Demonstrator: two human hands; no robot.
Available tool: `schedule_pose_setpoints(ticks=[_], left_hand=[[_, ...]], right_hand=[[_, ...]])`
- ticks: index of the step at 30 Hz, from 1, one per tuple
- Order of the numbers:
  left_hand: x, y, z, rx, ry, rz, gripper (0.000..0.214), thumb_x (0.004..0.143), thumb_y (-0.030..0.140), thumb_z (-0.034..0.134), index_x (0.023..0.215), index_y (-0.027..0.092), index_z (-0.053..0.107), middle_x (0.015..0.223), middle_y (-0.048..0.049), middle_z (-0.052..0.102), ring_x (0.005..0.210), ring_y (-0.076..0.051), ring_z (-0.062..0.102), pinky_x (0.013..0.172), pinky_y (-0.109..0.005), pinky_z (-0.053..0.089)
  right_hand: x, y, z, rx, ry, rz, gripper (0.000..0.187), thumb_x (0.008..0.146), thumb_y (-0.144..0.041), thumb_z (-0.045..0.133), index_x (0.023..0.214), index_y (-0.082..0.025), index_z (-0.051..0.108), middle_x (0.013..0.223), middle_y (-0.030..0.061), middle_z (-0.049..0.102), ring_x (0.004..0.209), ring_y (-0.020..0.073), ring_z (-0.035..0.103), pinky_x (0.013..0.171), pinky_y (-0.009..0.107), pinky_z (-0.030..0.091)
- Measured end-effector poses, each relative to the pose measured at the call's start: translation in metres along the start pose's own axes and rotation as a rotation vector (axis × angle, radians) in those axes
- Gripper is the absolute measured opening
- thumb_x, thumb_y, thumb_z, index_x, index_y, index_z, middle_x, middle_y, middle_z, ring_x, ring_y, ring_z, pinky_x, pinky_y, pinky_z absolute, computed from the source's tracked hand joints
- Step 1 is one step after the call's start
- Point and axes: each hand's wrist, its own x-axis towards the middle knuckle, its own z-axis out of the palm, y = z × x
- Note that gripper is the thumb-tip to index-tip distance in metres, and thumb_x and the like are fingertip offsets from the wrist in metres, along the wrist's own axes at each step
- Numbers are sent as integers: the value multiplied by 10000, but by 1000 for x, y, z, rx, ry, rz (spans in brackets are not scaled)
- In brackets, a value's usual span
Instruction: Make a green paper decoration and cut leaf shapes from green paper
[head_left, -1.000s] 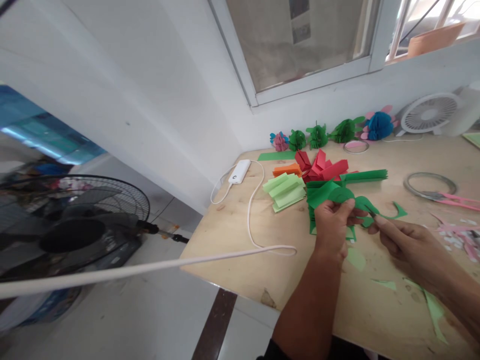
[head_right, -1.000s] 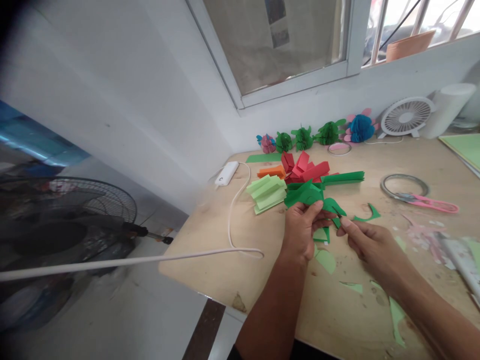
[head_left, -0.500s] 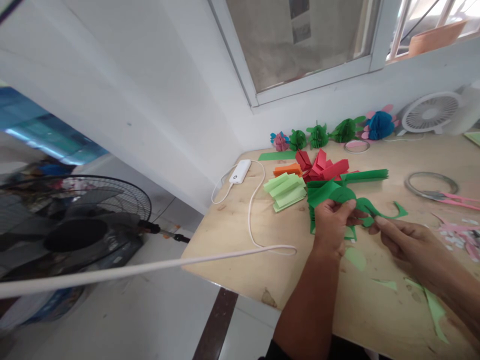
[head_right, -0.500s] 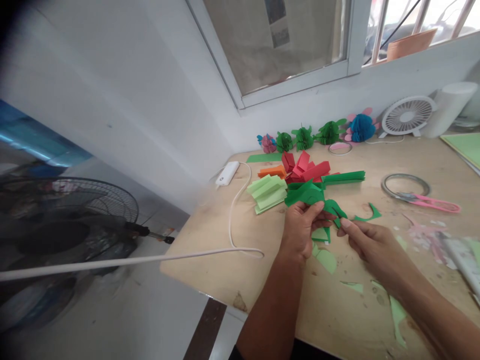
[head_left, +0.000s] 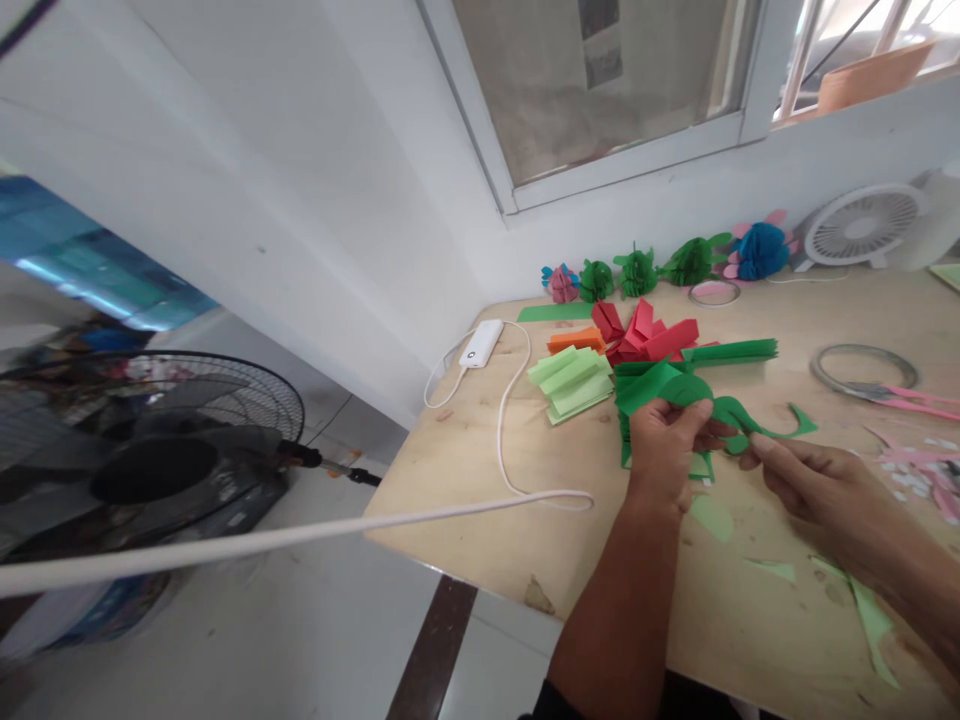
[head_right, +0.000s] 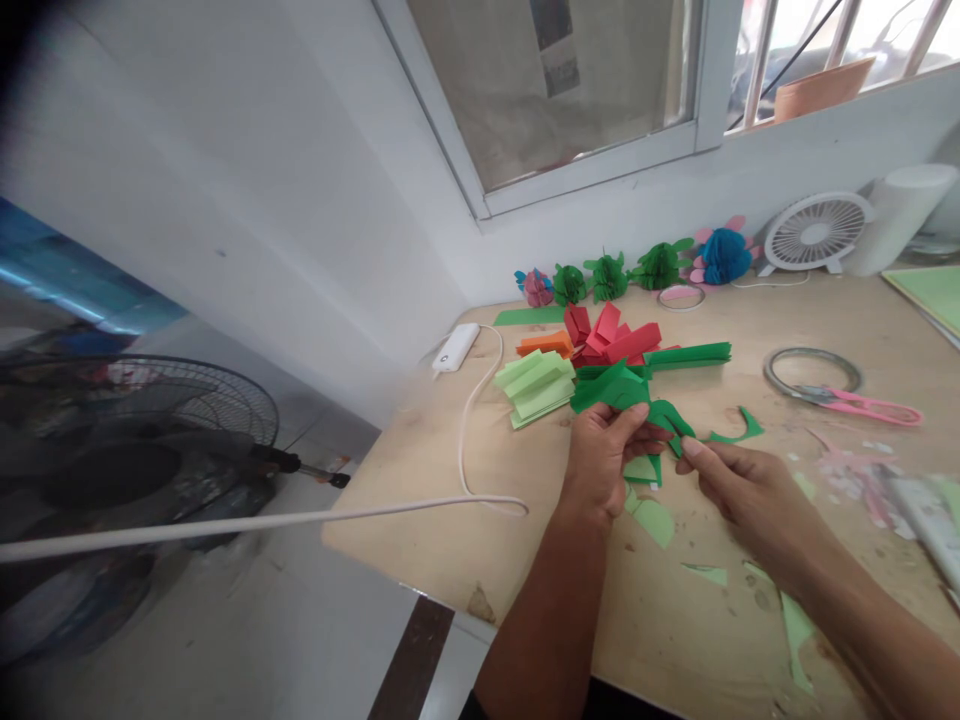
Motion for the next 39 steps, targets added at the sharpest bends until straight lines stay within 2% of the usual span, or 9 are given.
schedule_pose_setpoints(ticks=[5, 11, 23, 28, 39], left_hand=[[0, 1, 1, 37, 12, 11, 261, 626, 330, 765, 689, 132, 608, 586, -21, 638, 490, -132, 631, 490, -202, 442], [-1, 2, 2, 42, 13, 5, 291, 604, 351, 783, 683, 128, 614, 574, -24, 630, 490, -138, 630, 493, -211, 439], [-2, 3, 2, 64, 28, 3, 291, 609, 361, 774, 689, 129, 616, 596, -38, 649, 528, -154, 652, 497, -213, 453], [-2, 2, 2, 99, 31, -4, 240, 638, 335, 735, 697, 131, 622, 616, -47, 665, 565, -168, 671, 522, -222, 457], [0, 2, 0, 88, 22, -5, 266, 620, 345, 756, 691, 128, 619, 602, -36, 651, 539, -157, 658, 513, -218, 456]], right_hand=[[0, -4, 2, 2, 1, -1, 672, 561, -822, 541, 679, -173, 673, 432, -75, 298, 416, 82, 240, 432, 255, 152], [-2, -5, 2, -2, 8, 2, 668, 536, -831, 543, 658, -185, 656, 426, -80, 287, 407, 81, 229, 422, 252, 152], [2, 3, 0, 13, -3, -17, 601, 605, -770, 574, 720, -184, 645, 444, -81, 303, 431, 87, 239, 439, 254, 156], [2, 3, 0, 21, -13, -15, 608, 608, -770, 572, 730, -180, 646, 442, -87, 294, 425, 85, 226, 438, 260, 143], [1, 2, 0, 1, -9, -34, 590, 612, -761, 574, 702, -182, 649, 443, -80, 303, 427, 84, 234, 438, 253, 152]])
